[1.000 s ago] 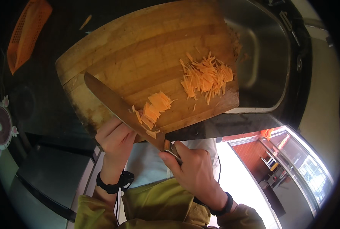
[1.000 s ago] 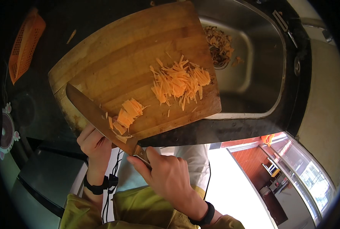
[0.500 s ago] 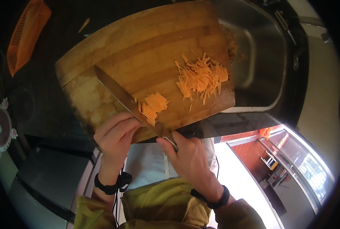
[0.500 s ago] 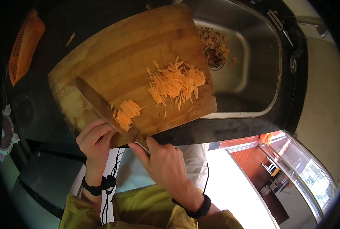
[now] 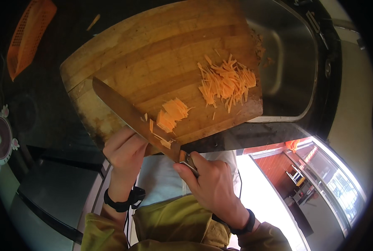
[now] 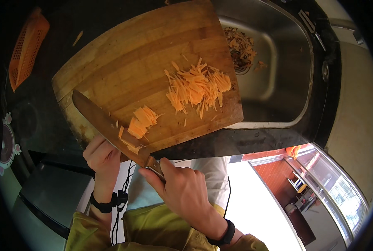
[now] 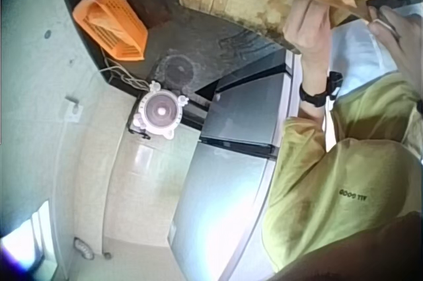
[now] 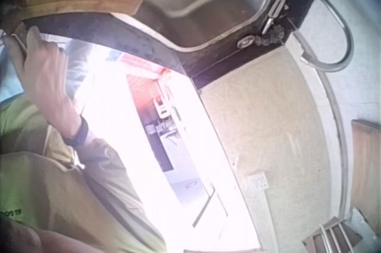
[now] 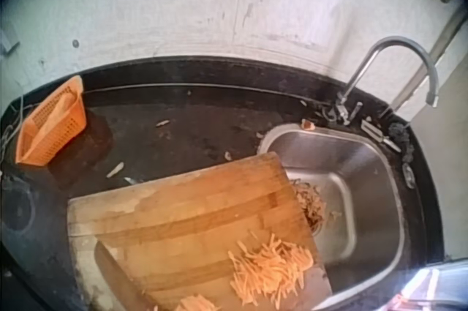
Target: Chopping a sweet potato into matchsticks on a wooden cutting board.
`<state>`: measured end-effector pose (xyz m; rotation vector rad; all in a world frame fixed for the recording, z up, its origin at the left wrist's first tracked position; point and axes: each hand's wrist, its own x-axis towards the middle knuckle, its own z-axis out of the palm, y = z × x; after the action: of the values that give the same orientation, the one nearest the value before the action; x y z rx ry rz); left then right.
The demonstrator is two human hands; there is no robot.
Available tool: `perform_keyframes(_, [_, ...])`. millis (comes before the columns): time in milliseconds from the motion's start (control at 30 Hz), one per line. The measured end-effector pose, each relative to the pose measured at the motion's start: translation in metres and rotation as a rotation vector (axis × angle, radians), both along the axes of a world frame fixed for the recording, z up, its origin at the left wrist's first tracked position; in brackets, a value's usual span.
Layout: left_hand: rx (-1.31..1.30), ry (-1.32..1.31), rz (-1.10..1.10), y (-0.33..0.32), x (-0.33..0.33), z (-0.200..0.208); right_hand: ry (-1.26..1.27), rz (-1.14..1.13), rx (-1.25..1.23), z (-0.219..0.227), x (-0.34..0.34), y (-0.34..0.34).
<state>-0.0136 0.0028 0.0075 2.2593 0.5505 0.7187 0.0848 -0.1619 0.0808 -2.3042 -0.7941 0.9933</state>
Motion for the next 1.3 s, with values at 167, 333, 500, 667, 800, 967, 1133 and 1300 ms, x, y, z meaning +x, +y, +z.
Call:
perform_keyframes(167, [-0.075, 0.074, -0.025, 0.001, 0.001, 0.014, -0.03, -0.03, -0.009, -0.019, -0.002, 0.004])
perform_keyframes(333, [-0.098, 0.065, -0.03, -0.002, 0.004, 0.011, -0.068, -0.067, -0.001, -0.028, 0.0, 0.002])
perform_keyframes(500, [-0.097, 0.06, -0.016, -0.002, -0.003, 0.009, -0.012, -0.051, 0.001, -0.009, -0.002, 0.001])
perform_keyframes(667, [-0.016, 0.039, 0.024, -0.001, -0.006, 0.004, 0.013, -0.017, 0.016, -0.003, -0.006, -0.001])
perform_keyframes(800, [-0.029, 0.051, 0.027, -0.001, -0.004, 0.006, -0.029, -0.001, -0.01, -0.002, -0.004, 0.001])
perform_keyframes(967, [-0.107, 0.071, -0.028, 0.001, 0.0, 0.015, -0.113, -0.052, -0.024, -0.026, -0.007, 0.003])
perform_keyframes(1133, [-0.12, 0.059, -0.03, 0.001, -0.004, 0.011, -0.043, -0.05, -0.013, -0.022, -0.009, 0.003])
perform_keyframes(1300, [-0.109, 0.065, -0.024, 0.002, -0.01, 0.01, 0.007, -0.001, -0.006, -0.003, -0.009, 0.002])
